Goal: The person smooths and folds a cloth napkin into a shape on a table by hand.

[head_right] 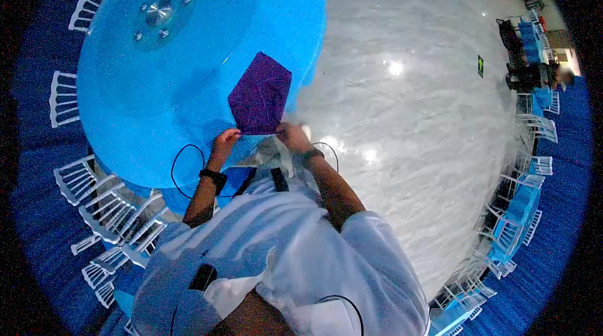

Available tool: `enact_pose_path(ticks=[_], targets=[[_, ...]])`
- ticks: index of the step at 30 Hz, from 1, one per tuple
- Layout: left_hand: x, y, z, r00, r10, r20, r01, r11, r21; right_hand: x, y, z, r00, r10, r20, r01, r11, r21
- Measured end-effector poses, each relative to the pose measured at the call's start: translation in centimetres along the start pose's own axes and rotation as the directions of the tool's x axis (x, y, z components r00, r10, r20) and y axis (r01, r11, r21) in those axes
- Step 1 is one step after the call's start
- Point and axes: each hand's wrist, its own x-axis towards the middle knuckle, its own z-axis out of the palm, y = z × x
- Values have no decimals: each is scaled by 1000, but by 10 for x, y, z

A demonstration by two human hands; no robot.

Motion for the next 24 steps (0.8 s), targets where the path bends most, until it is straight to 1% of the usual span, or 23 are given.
enact_pose_path(ticks=[1, 3, 4, 5, 7, 8, 9, 10, 12, 13, 15, 16, 17, 19, 20, 21, 22, 23, 24], targets=[[-6, -2, 2, 1000, -7, -2, 7, 1000, -1, -5, 2, 0, 1000, 1, 7, -1, 1000, 2], [-14, -5, 9, 1000, -2, 11, 2, 1000, 18, -12, 8, 0, 993, 58, 99, -52, 997, -62], [-16, -8, 11, 1000, 19, 12, -19, 999, -42, -15, 6, -2, 993, 63, 102, -56, 996, -63], [-17, -12, 13, 1000, 14, 15, -13, 999, -46, -17, 5, -3, 987, 87, 136, -74, 992, -98], [-18, -18, 15, 1000, 7, 27, -8, 1000, 24, -21, 4, -5, 978, 114, 175, -91, 987, -132], [-16, -22, 15, 1000, -1, 27, 0, 1000, 24, -20, 3, -4, 975, 154, 158, -132, 981, -145], [-13, -26, 14, 999, -2, 40, -2, 995, 102, -20, 2, -3, 971, 195, 142, -173, 973, -154], [-13, -24, 11, 998, -5, 58, -5, 983, 181, -19, 8, 3, 969, 200, 148, -179, 973, -145], [-15, -21, 7, 998, -5, 67, -9, 979, 205, -14, 19, 13, 975, 175, 138, -172, 984, -39], [-17, -17, 5, 997, 6, 71, -22, 975, 222, -11, 24, 20, 973, 181, 142, -179, 983, -30], [-16, -25, 3, 995, -25, 97, 3, 975, 223, -4, 30, 35, 975, 146, 169, -125, 984, -128], [-15, -28, 1, 992, -47, 117, 20, 975, 220, -2, 22, 36, 991, 63, 122, -60, 998, -33], [-16, -23, -1, 991, -52, 120, 24, 974, 225, 0, 14, 33, 990, 65, 122, -63, 998, -26], [-22, -12, -3, 997, -8, 71, -9, 970, 242, 7, 1, 30, 982, -64, 178, 82, 992, -96], [-24, -2, -5, 997, -14, 72, -5, 969, 247, 10, -1, 31, 972, 41, 231, 10, 977, -214], [-24, 7, -5, 996, -38, 77, 7, 928, 372, 10, -3, 31, 972, 39, 232, 11, 978, -208], [-24, 13, -6, 995, -63, 78, 17, 872, 489, 9, -12, 24, 965, 36, 258, 28, 970, -242], [-23, 8, -5, 995, -66, 76, 20, 871, 491, 9, -18, 19, 958, 34, 284, 48, 960, -276], [-22, 0, -1, 999, 0, 53, -28, 845, 533, 13, 5, 35, 930, 191, 313, -114, 962, -247]])
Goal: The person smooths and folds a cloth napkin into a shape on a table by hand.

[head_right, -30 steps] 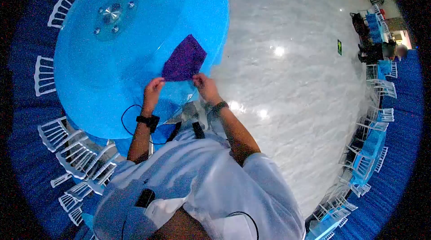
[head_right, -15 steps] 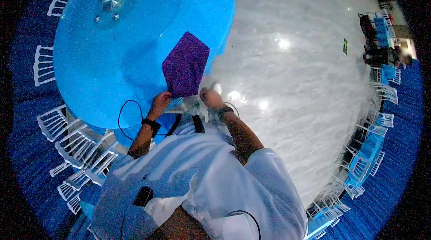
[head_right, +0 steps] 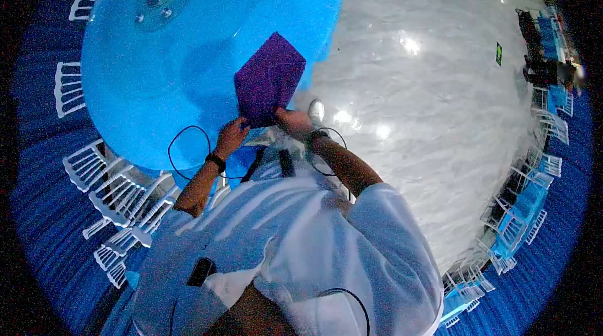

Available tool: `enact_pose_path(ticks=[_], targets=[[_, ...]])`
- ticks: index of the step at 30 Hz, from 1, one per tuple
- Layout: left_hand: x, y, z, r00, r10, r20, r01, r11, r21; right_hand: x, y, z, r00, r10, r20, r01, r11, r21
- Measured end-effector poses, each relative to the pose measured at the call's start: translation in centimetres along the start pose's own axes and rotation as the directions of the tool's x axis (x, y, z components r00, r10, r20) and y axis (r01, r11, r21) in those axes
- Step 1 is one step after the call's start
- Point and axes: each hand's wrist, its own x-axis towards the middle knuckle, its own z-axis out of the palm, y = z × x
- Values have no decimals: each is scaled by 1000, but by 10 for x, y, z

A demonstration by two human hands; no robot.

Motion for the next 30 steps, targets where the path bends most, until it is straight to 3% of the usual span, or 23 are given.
enact_pose_path(ticks=[1, 3, 4, 6, 8, 11, 14, 20, 22, 23, 25, 27, 30], targets=[[0, -1, 4, 998, 45, -51, -43, 998, 52, -3, 0, -2, 1000, 0, 5, 0, 1000, -1], [3, -2, 12, 996, 51, -67, -50, 999, 17, -13, 2, -6, 982, -183, -51, 176, 978, -112], [6, -1, 15, 994, 61, -87, -62, 998, -16, -19, 0, -9, 983, -178, -47, 172, 978, -115], [11, 1, 18, 997, 48, -68, -52, 996, -66, -28, -6, -13, 922, -361, -139, 352, 932, -86], [17, 0, 23, 998, 35, -50, -41, 993, -114, -31, -8, -9, 922, -372, -111, 359, 926, -121], [20, 5, 25, 987, 126, -96, -129, 991, -25, -29, -11, -5, 926, -371, -68, 363, 925, -112], [17, 7, 22, 986, 145, -88, -133, 983, 130, -33, -17, -7, 932, -363, -7, 347, 896, -279], [10, -2, 13, 928, 258, -271, -236, 965, 109, -22, -27, -3, 923, -300, -241, 311, 950, 8], [17, -5, 5, 935, 177, -308, -157, 984, 90, -10, -31, -12, 753, -571, -327, 501, 820, -278], [23, -8, -1, 934, 177, -310, -157, 984, 89, -2, -37, -16, 752, -572, -326, 501, 819, -281], [39, -13, -14, 926, 263, -269, -278, 961, -16, 14, -47, -25, 934, -355, 34, 348, 884, -312], [54, -14, -22, 914, 284, -291, -295, 955, 6, 24, -49, -30, 925, -373, 66, 375, 875, -305], [65, -21, -31, 953, 236, -190, -245, 969, -26, 29, -44, -28, 909, -409, 83, 415, 864, -285]])
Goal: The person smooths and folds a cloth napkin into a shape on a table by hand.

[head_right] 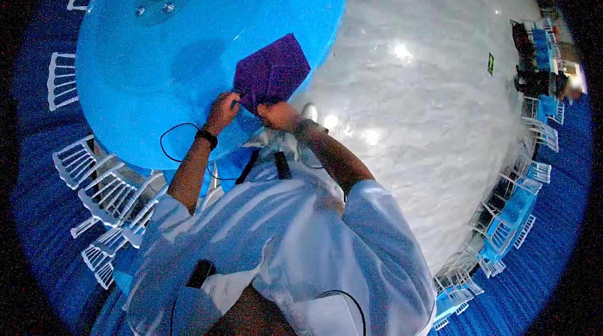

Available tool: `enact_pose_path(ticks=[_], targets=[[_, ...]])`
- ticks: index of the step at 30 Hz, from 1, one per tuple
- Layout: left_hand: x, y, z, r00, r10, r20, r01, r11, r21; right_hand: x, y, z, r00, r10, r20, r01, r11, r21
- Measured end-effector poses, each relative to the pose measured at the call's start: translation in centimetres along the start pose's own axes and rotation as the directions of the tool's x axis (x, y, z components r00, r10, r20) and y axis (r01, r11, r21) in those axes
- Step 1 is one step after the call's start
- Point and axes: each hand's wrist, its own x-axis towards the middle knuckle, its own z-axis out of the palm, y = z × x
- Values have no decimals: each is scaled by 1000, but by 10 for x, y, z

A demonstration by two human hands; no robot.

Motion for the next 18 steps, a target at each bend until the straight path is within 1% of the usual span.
enact_pose_path(ticks=[2, 3, 4, 5, 6, 7, 8, 9, 10, 11, 12, 13, 14, 18], targets=[[-1, -3, 0, 995, 93, -29, -93, 996, -7, -6, -2, -1, 1000, -13, -16, 14, 1000, 11], [-6, -3, -1, 995, 98, -30, -98, 995, -11, -13, -4, 0, 997, -1, -80, 2, 1000, 18], [-13, 0, -4, 997, 82, 7, -82, 997, 0, -19, -7, 0, 989, 15, -145, -10, 1000, 28], [-21, 0, -5, 997, 65, 44, -66, 998, 12, -23, -4, 9, 989, 22, -146, -18, 999, 28], [-27, -2, -4, 997, 69, 46, -69, 998, 8, -26, -1, 18, 982, 88, -167, -80, 995, 53], [-33, -5, -1, 996, 82, 38, -84, 995, 51, -29, -1, 21, 971, 151, -186, -139, 987, 79], [-38, -8, 3, 995, 94, 27, -96, 991, 95, -33, 0, 22, 971, 151, -185, -139, 987, 75], [-44, -10, 8, 996, 91, 23, -93, 991, 94, -38, 2, 23, 975, 128, -182, -125, 992, 27], [-48, -8, 11, 995, 99, 0, -98, 984, 150, -44, 1, 22, 979, 104, -177, -110, 994, -21], [-51, -6, 13, 994, 110, -25, -103, 973, 207, -47, 0, 20, 979, 100, -176, -106, 994, -26], [-53, -6, 14, 993, 110, -31, -101, 973, 207, -51, 0, 19, 985, 113, -132, -121, 992, -48], [-55, -5, 14, 994, 105, -5, -102, 978, 179, -55, -3, 17, 988, 129, -89, -135, 988, -70], [-55, -4, 15, 995, 100, 23, -102, 983, 150, -60, -8, 16, 971, 126, -201, -140, 989, -54], [-63, -4, 21, 996, 88, -14, -83, 972, 220, -69, -13, 12, 960, 164, -227, -185, 980, -72]])
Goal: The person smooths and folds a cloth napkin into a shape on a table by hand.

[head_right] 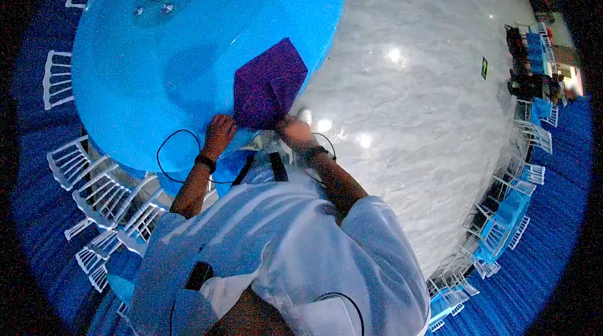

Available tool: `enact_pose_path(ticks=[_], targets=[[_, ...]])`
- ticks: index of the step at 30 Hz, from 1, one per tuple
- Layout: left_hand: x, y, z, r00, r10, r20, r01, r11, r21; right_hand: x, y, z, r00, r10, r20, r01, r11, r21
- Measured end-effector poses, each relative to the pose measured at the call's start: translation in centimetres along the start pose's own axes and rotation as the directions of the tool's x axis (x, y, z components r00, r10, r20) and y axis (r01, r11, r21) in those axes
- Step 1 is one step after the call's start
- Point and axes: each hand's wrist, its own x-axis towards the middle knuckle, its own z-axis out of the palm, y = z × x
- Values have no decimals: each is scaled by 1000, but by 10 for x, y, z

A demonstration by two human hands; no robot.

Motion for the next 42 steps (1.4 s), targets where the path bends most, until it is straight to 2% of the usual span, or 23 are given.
enact_pose_path(ticks=[2, 3, 5, 6, 8, 9, 12, 14, 15, 17, 21, 24, 26, 30, 33, 35, 36, 38, 39, 40, 41, 42], targets=[[2, 4, 0, 995, -49, 86, 36, 988, 150, -4, -3, -11, 979, -12, -204, 6, 1000, -31], [1, 8, 0, 995, -49, 88, 35, 988, 150, -6, -3, -12, 979, -10, -203, 4, 1000, -29], [1, 22, -8, 998, -27, 59, 17, 985, 171, -10, 0, -15, 996, 83, 14, -82, 992, -96], [3, 27, -12, 998, -23, 62, 13, 986, 168, -12, 6, -8, 996, 89, 14, -87, 991, -96], [8, 35, -16, 981, -17, 194, 4, 998, 68, -12, 14, 3, 991, 100, 87, -92, 991, -95], [9, 35, -13, 981, -15, 194, 2, 998, 66, -14, 18, 7, 991, 102, 87, -94, 991, -97], [10, 39, -5, 962, -49, 269, 26, 996, 88, -17, 12, -4, 991, 126, 40, -125, 992, -21], [11, 50, -10, 951, -127, 283, 84, 984, 159, -20, 14, 0, 969, 217, 115, -216, 976, -22], [9, 55, -8, 950, -129, 283, 85, 983, 162, -22, 18, 4, 970, 215, 115, -214, 977, -20], [6, 60, 1, 969, -188, 161, 136, 948, 288, -24, 23, 9, 980, 178, 91, -180, 984, 16], [-1, 50, 25, 986, -157, 62, 125, 926, 357, -27, 24, 12, 986, 163, 25, -165, 980, 112], [0, 45, 21, 993, -104, 46, 84, 944, 319, -21, 24, 17, 981, 186, 60, -191, 977, 95], [-1, 40, 17, 983, -130, 128, 91, 957, 276, -19, 21, 14, 961, 252, 115, -265, 957, 119], [-9, 30, 6, 995, -42, 93, 26, 986, 165, -19, 19, 14, 970, 209, 125, -221, 972, 83], [-10, 33, -6, 997, -44, 70, 34, 991, 130, -20, 16, 17, 972, 217, 92, -220, 975, 21], [-9, 33, -13, 997, -60, 58, 53, 992, 114, -20, 5, 0, 984, 70, -166, -67, 997, 27], [-9, 30, -12, 997, -59, 58, 52, 992, 114, -21, 6, 0, 985, 80, -151, -83, 996, -17], [-10, 21, -9, 973, -183, 144, 185, 983, 1, -22, 3, -8, 990, 89, -110, -89, 996, 1], [-11, 17, -8, 973, -178, 144, 180, 984, -3, -23, 3, -13, 993, 95, -70, -94, 995, 17], [-11, 14, -9, 978, -173, 120, 185, 978, -95, -22, 1, -19, 993, 97, -72, -96, 995, 13], [-11, 12, -8, 980, -173, 96, 188, 964, -187, -22, -3, -25, 988, 127, -93, -120, 990, 78], [-12, 11, -7, 981, -173, 94, 188, 964, -189, -22, -6, -30, 982, 157, -110, -140, 980, 144]])
